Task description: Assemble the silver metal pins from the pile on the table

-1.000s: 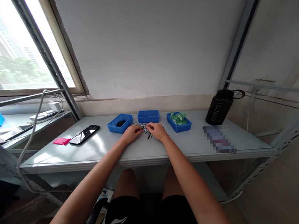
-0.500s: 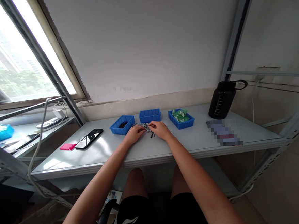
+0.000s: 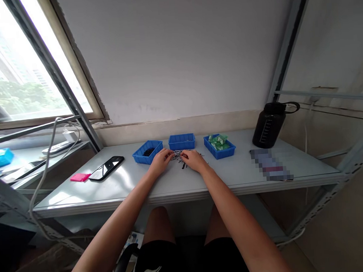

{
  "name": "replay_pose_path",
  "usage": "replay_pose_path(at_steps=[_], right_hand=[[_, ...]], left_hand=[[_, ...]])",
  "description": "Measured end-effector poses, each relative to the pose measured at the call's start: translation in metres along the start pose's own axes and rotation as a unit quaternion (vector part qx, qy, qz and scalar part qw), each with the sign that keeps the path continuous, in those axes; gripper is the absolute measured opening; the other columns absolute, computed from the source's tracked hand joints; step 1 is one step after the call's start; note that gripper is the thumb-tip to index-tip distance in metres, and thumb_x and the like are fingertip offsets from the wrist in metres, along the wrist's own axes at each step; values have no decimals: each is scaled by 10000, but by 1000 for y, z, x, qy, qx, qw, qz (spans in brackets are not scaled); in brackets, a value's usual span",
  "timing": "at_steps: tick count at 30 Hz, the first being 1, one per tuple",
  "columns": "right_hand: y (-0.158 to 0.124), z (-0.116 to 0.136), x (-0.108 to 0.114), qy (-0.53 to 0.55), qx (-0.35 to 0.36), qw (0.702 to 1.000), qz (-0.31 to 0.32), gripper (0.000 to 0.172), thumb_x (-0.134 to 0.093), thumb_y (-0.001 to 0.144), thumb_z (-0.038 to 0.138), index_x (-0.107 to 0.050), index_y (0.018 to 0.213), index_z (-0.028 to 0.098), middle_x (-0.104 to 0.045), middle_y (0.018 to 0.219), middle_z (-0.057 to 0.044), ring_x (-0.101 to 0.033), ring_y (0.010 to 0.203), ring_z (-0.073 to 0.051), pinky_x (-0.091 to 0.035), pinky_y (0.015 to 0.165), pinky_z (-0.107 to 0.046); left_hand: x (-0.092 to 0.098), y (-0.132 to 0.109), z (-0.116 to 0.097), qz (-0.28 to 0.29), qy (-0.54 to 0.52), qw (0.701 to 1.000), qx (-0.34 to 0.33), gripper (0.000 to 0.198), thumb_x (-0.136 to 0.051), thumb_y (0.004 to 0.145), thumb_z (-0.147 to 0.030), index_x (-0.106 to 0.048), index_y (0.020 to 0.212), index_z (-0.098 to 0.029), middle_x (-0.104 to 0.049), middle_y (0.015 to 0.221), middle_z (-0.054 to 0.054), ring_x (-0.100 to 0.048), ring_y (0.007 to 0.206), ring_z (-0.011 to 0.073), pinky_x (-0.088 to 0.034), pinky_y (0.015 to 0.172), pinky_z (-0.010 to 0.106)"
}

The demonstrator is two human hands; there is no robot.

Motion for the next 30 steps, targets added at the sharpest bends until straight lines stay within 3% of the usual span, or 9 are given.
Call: replay_pose_path(at_steps=[7, 19, 24, 30], right_hand=[[-1, 2, -2, -18, 1, 1000, 24, 174, -502, 837, 294, -661, 848, 222, -637, 672, -3, -550, 632, -143, -333, 591, -235], [0, 2, 3, 31, -10, 999, -37, 237, -472, 835, 352, -648, 847, 194, -656, 699, -23, -578, 632, -153, -388, 585, -241], [-1, 4, 1, 43, -3, 998, -34, 220, -485, 831, 353, -643, 832, 201, -645, 662, -7, -572, 598, -140, -396, 583, -234], [0, 2, 0, 33, -9, 999, -29, 243, -453, 860, 371, -629, 869, 203, -629, 649, 4, -571, 597, -139, -392, 583, -232]], left_hand=[[-1, -1, -2, 4, -17, 1000, -16, 239, -457, 922, -330, -644, 968, -188, -631, 920, 49, -594, 857, 180, -457, 770, 274], [-5, 1, 6, 61, 7, 998, 10, 191, -532, 873, -285, -694, 903, -188, -687, 894, 44, -612, 825, 184, -459, 766, 261], [-10, -1, 9, 90, 19, 996, 10, 159, -569, 831, -260, -709, 875, -199, -699, 875, 39, -621, 794, 187, -462, 713, 252], [-8, -1, 6, 82, 21, 996, 12, 187, -548, 849, -290, -705, 883, -194, -683, 873, 47, -612, 790, 193, -460, 710, 261]])
Point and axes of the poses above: each hand's wrist, its own y-axis towards the middle knuckle, its own x-axis out of the back of the hand, z = x × y, the point moved 2 cm from there along y, towards the middle knuckle
